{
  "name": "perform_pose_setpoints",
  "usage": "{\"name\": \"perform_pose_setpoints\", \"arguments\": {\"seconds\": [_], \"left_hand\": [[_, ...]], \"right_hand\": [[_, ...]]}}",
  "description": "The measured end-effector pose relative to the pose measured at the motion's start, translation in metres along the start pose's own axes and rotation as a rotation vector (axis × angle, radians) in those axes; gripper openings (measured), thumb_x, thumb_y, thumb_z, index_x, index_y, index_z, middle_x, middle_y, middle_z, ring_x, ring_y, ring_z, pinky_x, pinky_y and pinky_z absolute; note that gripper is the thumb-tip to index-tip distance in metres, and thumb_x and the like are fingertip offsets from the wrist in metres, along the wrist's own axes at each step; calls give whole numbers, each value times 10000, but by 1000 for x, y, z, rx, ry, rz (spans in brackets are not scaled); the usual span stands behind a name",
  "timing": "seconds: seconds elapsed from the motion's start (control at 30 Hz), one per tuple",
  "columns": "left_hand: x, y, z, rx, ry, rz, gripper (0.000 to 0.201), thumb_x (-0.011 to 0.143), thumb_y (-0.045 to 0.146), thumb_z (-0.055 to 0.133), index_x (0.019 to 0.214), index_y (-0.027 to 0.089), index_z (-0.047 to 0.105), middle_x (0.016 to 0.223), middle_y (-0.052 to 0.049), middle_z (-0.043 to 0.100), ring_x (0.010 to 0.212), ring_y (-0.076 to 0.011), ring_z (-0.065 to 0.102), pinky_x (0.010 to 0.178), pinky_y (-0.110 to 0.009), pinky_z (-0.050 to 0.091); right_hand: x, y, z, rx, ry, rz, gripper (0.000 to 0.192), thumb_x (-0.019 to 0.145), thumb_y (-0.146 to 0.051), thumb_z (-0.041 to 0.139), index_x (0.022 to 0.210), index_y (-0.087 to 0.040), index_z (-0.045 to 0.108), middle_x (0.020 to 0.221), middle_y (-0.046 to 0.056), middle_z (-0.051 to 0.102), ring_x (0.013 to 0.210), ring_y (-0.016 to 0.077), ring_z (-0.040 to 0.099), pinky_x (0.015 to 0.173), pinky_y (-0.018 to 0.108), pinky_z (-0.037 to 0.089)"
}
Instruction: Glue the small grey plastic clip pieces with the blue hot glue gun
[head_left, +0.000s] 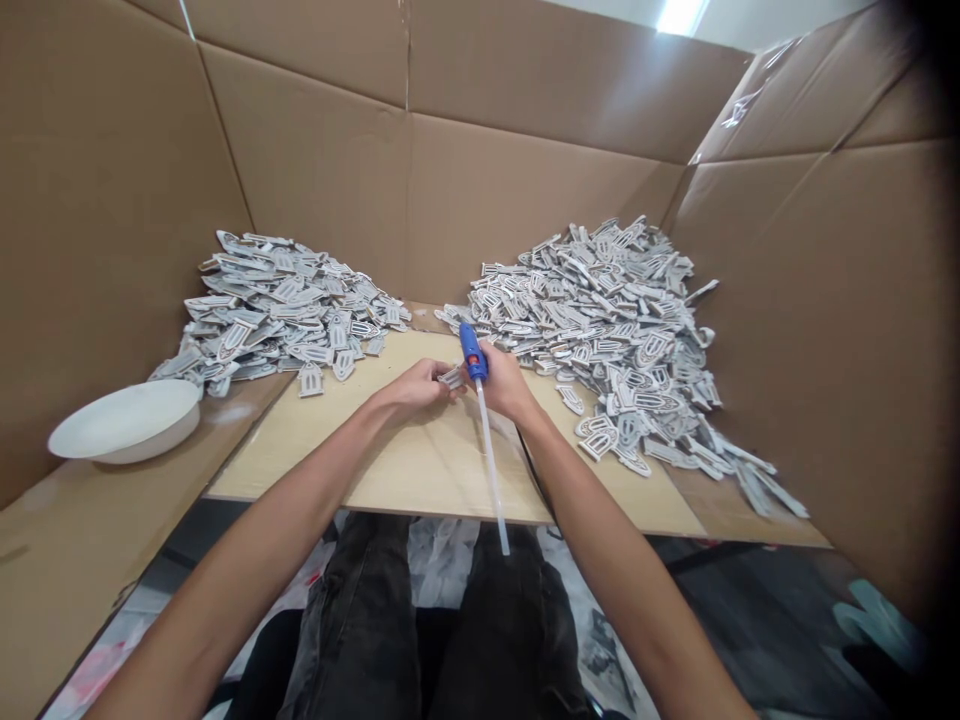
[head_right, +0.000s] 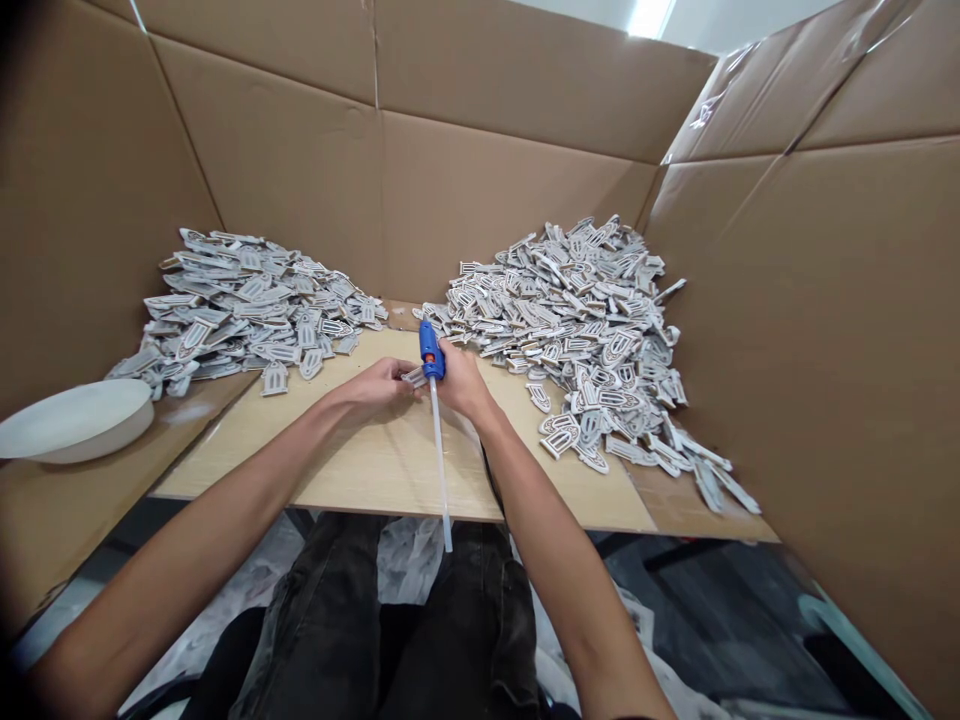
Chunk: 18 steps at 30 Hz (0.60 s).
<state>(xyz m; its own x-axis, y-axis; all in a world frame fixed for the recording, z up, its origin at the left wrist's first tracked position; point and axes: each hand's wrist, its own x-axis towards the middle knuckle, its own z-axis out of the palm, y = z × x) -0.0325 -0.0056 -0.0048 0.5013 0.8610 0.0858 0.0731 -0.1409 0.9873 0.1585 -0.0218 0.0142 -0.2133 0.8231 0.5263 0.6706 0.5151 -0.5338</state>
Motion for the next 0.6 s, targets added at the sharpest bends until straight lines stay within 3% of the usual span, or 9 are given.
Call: {"name": "perform_pose_setpoints", "arguments": {"seconds": [0.13, 0.33, 0.43, 0.6], "left_hand": [[3, -2, 0, -1, -3, 40, 94, 695, 61, 701, 739, 142, 724, 717, -56, 693, 643, -147, 583, 604, -242, 408], [10, -15, 6, -87, 58, 53, 287, 771, 117, 790, 1039, 146, 692, 820, -52, 724, 682, -157, 669, 671, -257, 498], [12, -18, 8, -86, 33, 103, 289, 770, 158, 838, 1012, 147, 681, 791, -40, 705, 662, -147, 653, 651, -248, 491], [13, -14, 8, -77, 45, 86, 281, 758, 62, 779, 1000, 155, 671, 777, -35, 721, 665, -146, 665, 633, -232, 473]], "right_hand": [[0, -1, 2, 15, 5, 0, 158, 766, -277, 674, 891, -244, 582, 797, 9, 697, 687, 187, 594, 679, 290, 426], [-1, -3, 5, 19, -2, 8, 201, 721, -254, 692, 874, -238, 563, 798, 0, 691, 688, 182, 591, 672, 281, 417], [-1, -4, 6, -6, 16, 3, 210, 705, -234, 687, 882, -238, 575, 789, 3, 689, 682, 188, 577, 665, 286, 401], [-1, -3, 4, -17, 27, 15, 196, 740, -266, 681, 909, -245, 583, 773, 7, 680, 669, 198, 576, 656, 290, 391]]}}
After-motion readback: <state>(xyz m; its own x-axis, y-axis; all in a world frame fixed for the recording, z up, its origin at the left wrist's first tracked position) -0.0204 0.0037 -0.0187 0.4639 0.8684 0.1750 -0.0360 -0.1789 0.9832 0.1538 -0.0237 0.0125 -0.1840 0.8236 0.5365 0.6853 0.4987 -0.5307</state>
